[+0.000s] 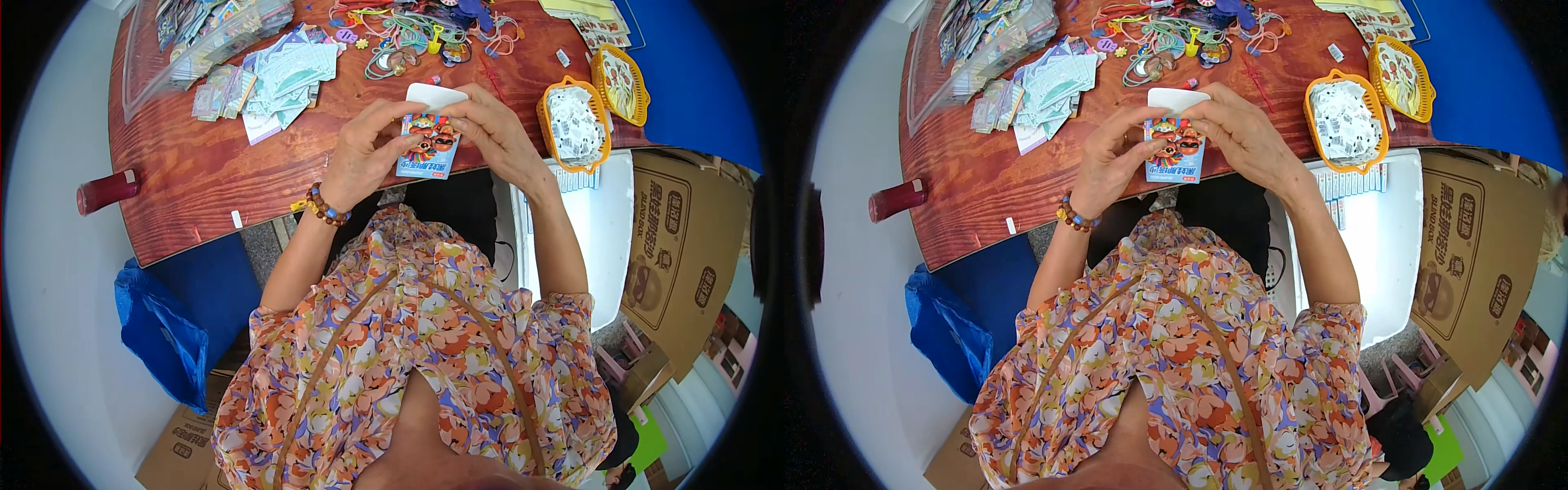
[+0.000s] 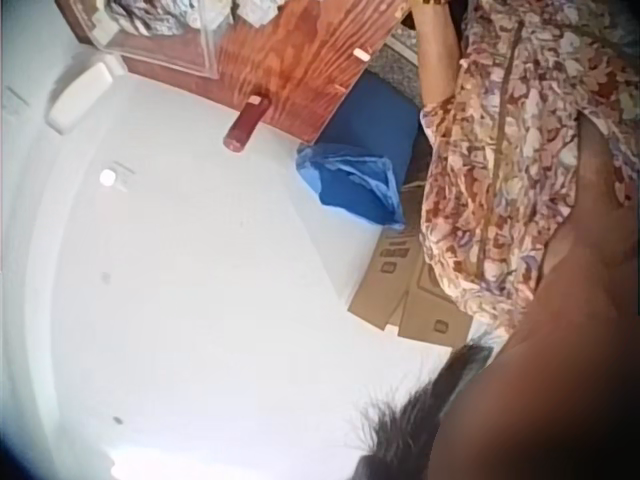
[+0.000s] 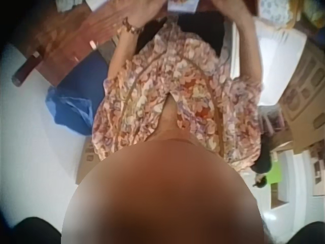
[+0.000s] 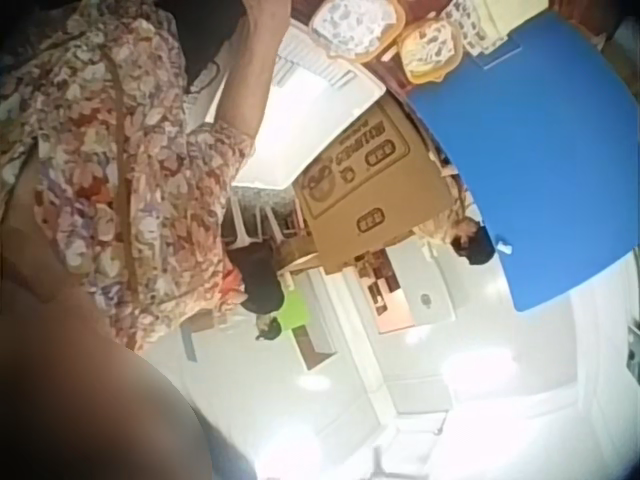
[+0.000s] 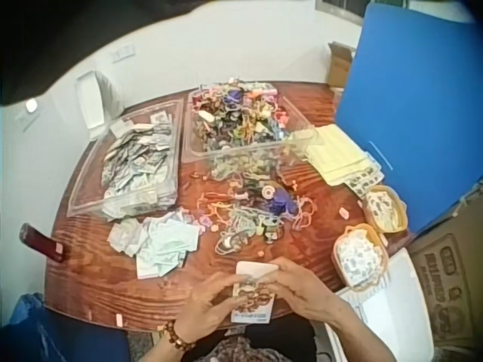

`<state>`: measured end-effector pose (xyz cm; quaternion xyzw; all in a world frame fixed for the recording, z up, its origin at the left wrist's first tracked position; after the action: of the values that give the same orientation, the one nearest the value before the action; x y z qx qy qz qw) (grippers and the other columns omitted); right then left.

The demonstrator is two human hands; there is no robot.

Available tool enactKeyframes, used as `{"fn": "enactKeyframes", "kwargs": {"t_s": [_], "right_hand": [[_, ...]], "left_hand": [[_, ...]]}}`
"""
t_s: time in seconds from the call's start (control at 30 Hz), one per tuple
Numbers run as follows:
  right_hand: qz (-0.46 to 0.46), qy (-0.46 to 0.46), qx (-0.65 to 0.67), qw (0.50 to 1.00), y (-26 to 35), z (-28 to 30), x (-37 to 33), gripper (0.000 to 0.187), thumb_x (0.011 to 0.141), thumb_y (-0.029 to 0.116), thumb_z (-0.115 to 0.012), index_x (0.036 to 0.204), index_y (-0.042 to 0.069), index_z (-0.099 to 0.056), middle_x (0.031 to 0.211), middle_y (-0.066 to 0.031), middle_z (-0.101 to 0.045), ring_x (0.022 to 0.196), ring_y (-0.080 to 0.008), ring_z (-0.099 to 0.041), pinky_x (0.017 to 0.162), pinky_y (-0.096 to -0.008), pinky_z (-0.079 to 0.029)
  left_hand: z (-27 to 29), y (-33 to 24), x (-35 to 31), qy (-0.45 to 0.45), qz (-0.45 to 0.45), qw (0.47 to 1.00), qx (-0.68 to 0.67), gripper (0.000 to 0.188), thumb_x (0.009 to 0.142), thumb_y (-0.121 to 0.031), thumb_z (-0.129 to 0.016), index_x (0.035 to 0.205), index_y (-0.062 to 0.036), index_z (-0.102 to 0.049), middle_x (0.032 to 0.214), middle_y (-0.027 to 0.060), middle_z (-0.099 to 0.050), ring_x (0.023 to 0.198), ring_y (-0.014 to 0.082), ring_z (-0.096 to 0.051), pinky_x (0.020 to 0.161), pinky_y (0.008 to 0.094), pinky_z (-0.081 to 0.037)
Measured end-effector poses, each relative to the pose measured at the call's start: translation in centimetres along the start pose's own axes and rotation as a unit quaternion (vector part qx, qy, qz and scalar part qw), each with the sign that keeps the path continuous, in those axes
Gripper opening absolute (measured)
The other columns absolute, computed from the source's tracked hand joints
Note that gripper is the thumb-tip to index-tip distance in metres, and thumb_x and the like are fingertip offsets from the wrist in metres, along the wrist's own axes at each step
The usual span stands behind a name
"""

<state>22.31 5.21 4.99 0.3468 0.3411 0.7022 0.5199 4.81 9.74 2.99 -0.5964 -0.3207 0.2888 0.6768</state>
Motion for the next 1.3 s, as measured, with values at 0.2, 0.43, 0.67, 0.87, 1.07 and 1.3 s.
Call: {"fn": "enactKeyframes", "kwargs": {"t_s": [0.2, 0.43, 0.67, 0.87, 1.07, 1.3], "right_hand": [[-0.05, -0.148, 0.17, 0.973, -0.5, -0.7, -0.9, 0.016, 0.094, 0.003, -0.062, 0.108, -0.004, -0.064, 0.103, -0.005, -0.062, 0.085, -0.0081, -0.06, 0.074, -0.0224, -0.051], [-0.049, -0.011, 0.202, 0.978, -1.6, -1.0, -1.1, 0.014, 0.094, 0.005, -0.063, 0.106, -0.003, -0.064, 0.11, -0.0065, -0.063, 0.091, -0.009, -0.062, 0.076, -0.0231, -0.051], [-0.101, -0.073, 0.256, 0.959, -0.8, -1.6, -1.4, 0.016, 0.096, 0.008, -0.062, 0.108, -0.002, -0.066, 0.105, -0.0073, -0.067, 0.095, -0.0098, -0.062, 0.081, -0.0231, -0.05], [-0.083, -0.105, 0.312, 0.941, -1.3, -1.9, -1.2, 0.016, 0.097, 0.01, -0.06, 0.106, -0.002, -0.065, 0.111, -0.0084, -0.068, 0.096, -0.0101, -0.064, 0.084, -0.0234, -0.052], [-0.15, -0.032, 0.334, 0.93, -1.6, -1.5, -0.6, 0.021, 0.095, 0.008, -0.062, 0.113, -0.001, -0.066, 0.11, -0.0063, -0.069, 0.097, -0.0093, -0.065, 0.083, -0.0243, -0.053], [-0.145, 0.003, 0.248, 0.958, -2.3, -0.9, -0.4, 0.025, 0.093, 0.008, -0.064, 0.117, -0.001, -0.069, 0.101, -0.0059, -0.073, 0.091, -0.009, -0.067, 0.08, -0.0239, -0.054]], "left_hand": [[0.0, 0.6, -0.2, -0.035, 0.031, 0.996, -0.073, 0.032, 0.087, -0.001, -0.069, 0.119, -0.0031, -0.063, 0.104, 0.0044, -0.062, 0.085, 0.0109, -0.066, 0.073, 0.0246, -0.053], [-0.2, 1.3, -0.7, -0.009, 0.065, 0.997, -0.047, 0.033, 0.087, -0.002, -0.07, 0.119, -0.003, -0.063, 0.102, 0.0053, -0.062, 0.083, 0.0107, -0.066, 0.072, 0.0247, -0.053], [-0.3, 1.3, -1.0, -0.018, 0.063, 0.997, -0.043, 0.034, 0.087, -0.002, -0.069, 0.12, -0.0042, -0.063, 0.102, 0.0061, -0.064, 0.085, 0.0116, -0.067, 0.073, 0.0249, -0.053], [-0.3, 1.1, -1.0, -0.006, 0.054, 0.999, -0.004, 0.034, 0.087, -0.003, -0.069, 0.121, -0.0038, -0.064, 0.102, 0.0072, -0.065, 0.086, 0.0131, -0.068, 0.074, 0.0259, -0.054], [-0.4, 1.3, -1.1, -0.019, 0.06, 0.998, -0.027, 0.035, 0.086, -0.004, -0.07, 0.121, -0.0038, -0.064, 0.102, 0.0091, -0.067, 0.084, 0.0131, -0.068, 0.072, 0.0258, -0.054], [-0.5, 0.7, -1.0, -0.022, 0.08, 0.993, -0.079, 0.046, 0.085, -0.003, -0.071, 0.126, -0.0036, -0.049, 0.099, 0.0093, -0.069, 0.083, 0.012, -0.068, 0.069, 0.0253, -0.053]]}}
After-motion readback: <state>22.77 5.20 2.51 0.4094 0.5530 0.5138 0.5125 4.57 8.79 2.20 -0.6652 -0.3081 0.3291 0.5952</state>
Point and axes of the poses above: each hand's wrist, its own x-axis towards the middle knuckle, its own z-axis out of the back of the hand, y = z × x, the point moved 6 cm from there along x, towards the middle knuckle
